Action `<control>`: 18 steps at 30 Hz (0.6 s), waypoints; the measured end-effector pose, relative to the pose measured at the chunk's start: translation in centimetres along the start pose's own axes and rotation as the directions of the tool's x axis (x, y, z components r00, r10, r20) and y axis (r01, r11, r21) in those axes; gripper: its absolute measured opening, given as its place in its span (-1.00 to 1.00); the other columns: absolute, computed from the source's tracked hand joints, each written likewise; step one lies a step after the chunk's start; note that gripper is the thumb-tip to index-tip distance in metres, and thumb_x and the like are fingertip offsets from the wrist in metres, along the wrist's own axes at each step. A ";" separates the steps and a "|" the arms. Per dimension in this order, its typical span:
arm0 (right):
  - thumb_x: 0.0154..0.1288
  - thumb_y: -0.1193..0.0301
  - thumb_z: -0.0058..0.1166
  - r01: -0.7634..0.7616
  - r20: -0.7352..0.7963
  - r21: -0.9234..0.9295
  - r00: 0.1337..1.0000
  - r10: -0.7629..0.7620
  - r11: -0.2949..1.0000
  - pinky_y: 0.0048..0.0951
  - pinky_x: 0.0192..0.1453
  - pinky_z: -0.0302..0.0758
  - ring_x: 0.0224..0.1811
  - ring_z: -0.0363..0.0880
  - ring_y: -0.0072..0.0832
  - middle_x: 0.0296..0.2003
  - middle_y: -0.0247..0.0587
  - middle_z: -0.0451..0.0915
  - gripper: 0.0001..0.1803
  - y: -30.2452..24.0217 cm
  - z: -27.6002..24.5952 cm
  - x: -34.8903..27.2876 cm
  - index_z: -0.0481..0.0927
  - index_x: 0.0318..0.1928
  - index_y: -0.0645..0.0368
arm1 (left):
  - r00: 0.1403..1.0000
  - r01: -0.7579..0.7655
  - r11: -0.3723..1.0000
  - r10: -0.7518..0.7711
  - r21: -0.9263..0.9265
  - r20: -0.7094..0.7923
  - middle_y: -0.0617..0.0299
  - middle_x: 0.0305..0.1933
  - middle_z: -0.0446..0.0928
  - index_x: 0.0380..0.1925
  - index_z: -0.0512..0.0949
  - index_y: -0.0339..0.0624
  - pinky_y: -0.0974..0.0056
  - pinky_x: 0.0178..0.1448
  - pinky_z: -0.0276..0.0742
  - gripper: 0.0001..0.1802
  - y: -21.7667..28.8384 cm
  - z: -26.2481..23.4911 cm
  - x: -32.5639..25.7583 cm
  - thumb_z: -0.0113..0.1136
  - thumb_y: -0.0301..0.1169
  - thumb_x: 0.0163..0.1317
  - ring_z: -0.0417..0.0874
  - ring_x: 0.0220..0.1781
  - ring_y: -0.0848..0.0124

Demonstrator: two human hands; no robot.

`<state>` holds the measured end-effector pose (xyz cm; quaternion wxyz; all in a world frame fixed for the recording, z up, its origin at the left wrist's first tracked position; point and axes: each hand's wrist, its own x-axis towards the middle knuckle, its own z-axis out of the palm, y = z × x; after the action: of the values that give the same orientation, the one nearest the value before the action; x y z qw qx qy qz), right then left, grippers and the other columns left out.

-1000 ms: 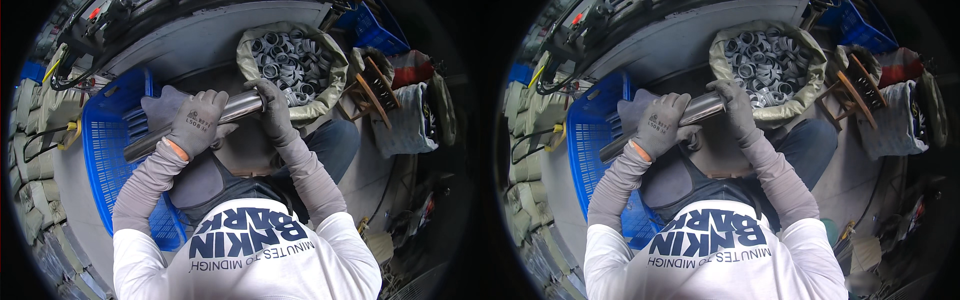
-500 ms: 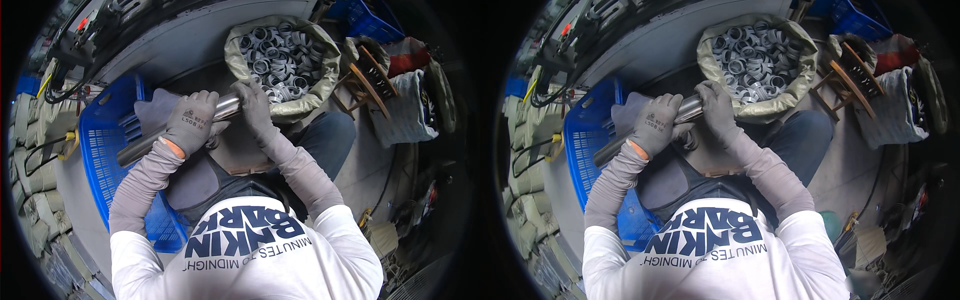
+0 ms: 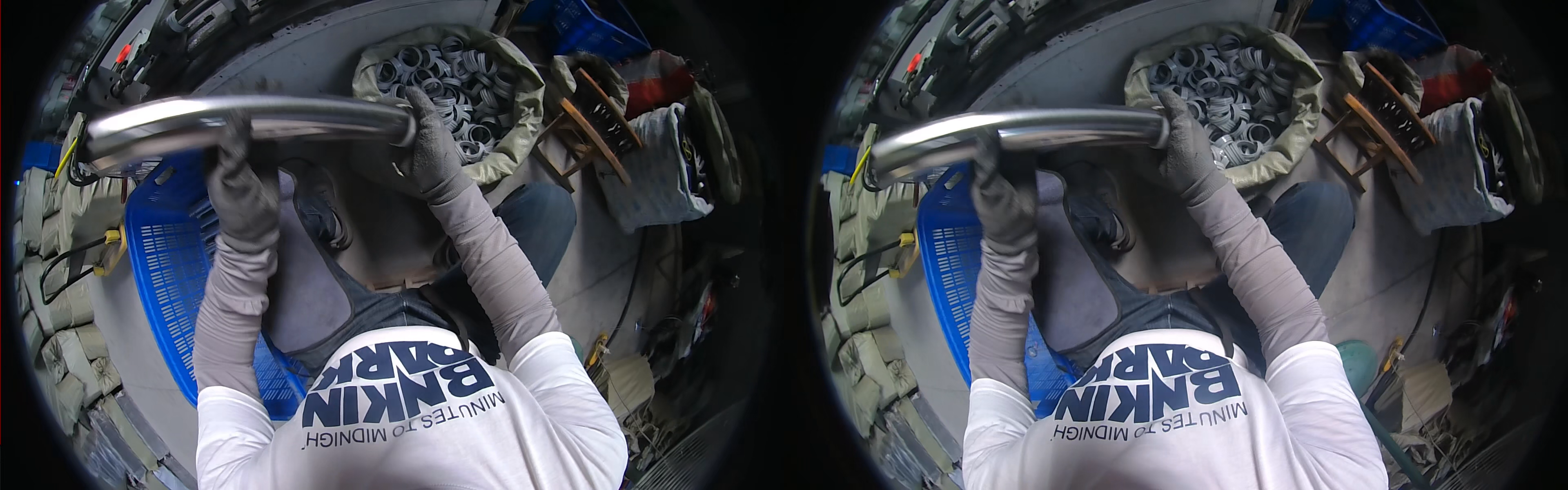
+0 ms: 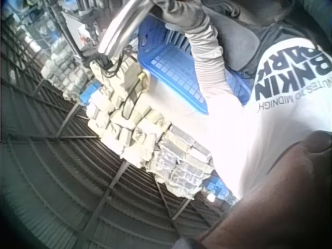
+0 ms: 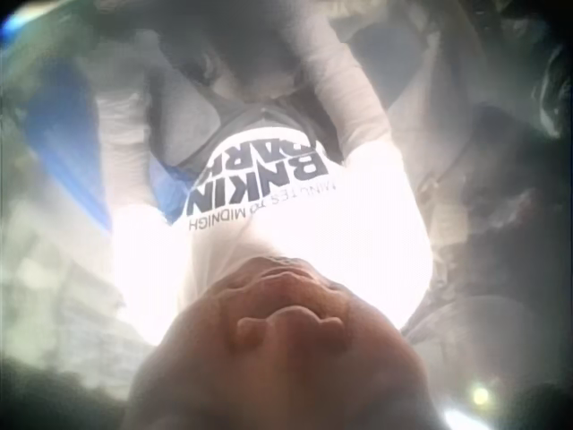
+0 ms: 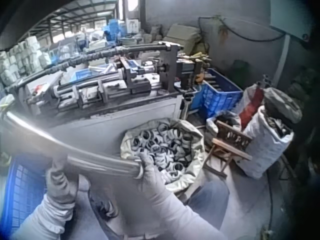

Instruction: The person takes metal pipes from a basket, fits rings onto both ends of each pipe, inserts them into a machine, and places them back into the basket. The person then adjusts the bag of rings, stands up, and removes their gloves.

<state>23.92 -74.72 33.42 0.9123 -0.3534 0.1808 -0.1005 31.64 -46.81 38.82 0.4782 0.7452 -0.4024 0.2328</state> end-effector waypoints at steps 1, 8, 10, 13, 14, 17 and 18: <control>0.62 0.12 -0.10 -0.020 0.124 -0.014 0.992 0.021 1.000 -0.31 -0.09 0.73 -0.15 0.74 -0.32 -0.19 -0.15 0.71 -0.56 -0.2 0.2 0.5 0.65 0.10 0.21 | 0.998 -0.069 0.994 0.069 0.079 0.010 -0.07 0.45 0.48 0.47 0.35 -0.39 0.16 0.59 0.36 -0.35 0.7 -0.5 3.0 0.21 -0.71 0.37 0.48 0.51 0.20; 0.32 0.27 0.21 -0.016 0.076 -0.941 0.963 -0.259 -0.337 -0.21 0.43 0.49 0.41 0.52 -0.07 0.35 0.07 0.52 -0.31 -2.3 -9.1 10.6 0.47 0.47 0.03 | 0.753 0.646 0.757 -0.653 0.102 0.079 0.16 -0.17 0.70 0.19 0.56 -0.32 0.26 0.06 0.59 -0.56 8.7 -4.6 14.4 0.35 -0.43 0.34 0.70 -0.11 0.47; 0.28 0.29 0.22 0.190 0.183 -0.732 0.980 0.080 -0.655 -0.17 0.46 0.47 0.46 0.42 0.00 0.42 0.03 0.43 -0.29 -0.7 -8.5 11.6 0.45 0.46 -0.09 | 0.851 0.370 0.883 -0.447 0.287 0.277 0.16 -0.10 0.65 0.14 0.57 -0.26 0.18 -0.02 0.61 -0.42 7.0 -4.6 10.9 0.40 -0.45 0.04 0.70 -0.06 0.32; 0.22 0.32 0.24 0.333 0.523 -0.511 0.852 0.021 -0.793 -0.11 0.41 0.50 0.40 0.46 0.08 0.40 0.02 0.42 -0.30 3.5 -11.8 13.2 0.47 0.42 -0.14 | 0.771 0.039 0.856 -0.354 0.516 0.529 0.03 -0.09 0.58 0.17 0.54 -0.23 0.06 0.04 0.54 -0.29 7.4 -1.9 5.7 0.45 -0.41 -0.11 0.66 -0.05 0.03; 0.15 0.30 0.30 0.399 0.552 -0.602 0.834 0.002 -0.691 -0.07 0.34 0.54 0.32 0.51 0.09 0.34 0.05 0.46 -0.34 4.1 -11.8 12.9 0.52 0.32 -0.08 | 0.755 0.040 0.836 -0.385 0.548 0.531 0.00 -0.09 0.58 0.15 0.55 -0.20 -0.03 0.06 0.52 -0.27 7.3 -1.4 3.9 0.44 -0.36 -0.17 0.64 -0.04 -0.05; 0.11 0.25 0.33 0.370 0.418 -0.630 0.903 0.103 -0.683 -0.04 0.28 0.57 0.30 0.54 0.08 0.33 0.07 0.47 -0.33 3.4 -12.6 13.1 0.53 0.29 -0.04 | 0.725 0.037 0.810 -0.424 0.585 0.542 0.00 -0.05 0.62 0.15 0.55 -0.19 -0.02 0.11 0.53 -0.27 7.0 -0.3 1.3 0.42 -0.32 -0.15 0.65 0.03 -0.02; 0.12 0.24 0.34 0.332 0.383 -0.673 0.921 0.073 -0.661 -0.03 0.29 0.57 0.28 0.56 0.07 0.33 0.11 0.45 -0.38 3.2 -13.3 13.2 0.54 0.24 0.02 | 0.727 0.043 0.812 -0.425 0.582 0.539 0.00 -0.05 0.62 0.15 0.55 -0.19 -0.02 0.11 0.53 -0.27 6.9 0.0 0.9 0.42 -0.32 -0.15 0.65 0.03 -0.02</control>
<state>30.83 -84.55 18.75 0.0486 -0.9987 0.0008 0.0132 26.52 -48.68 43.11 0.1099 0.9268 -0.3591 -0.0025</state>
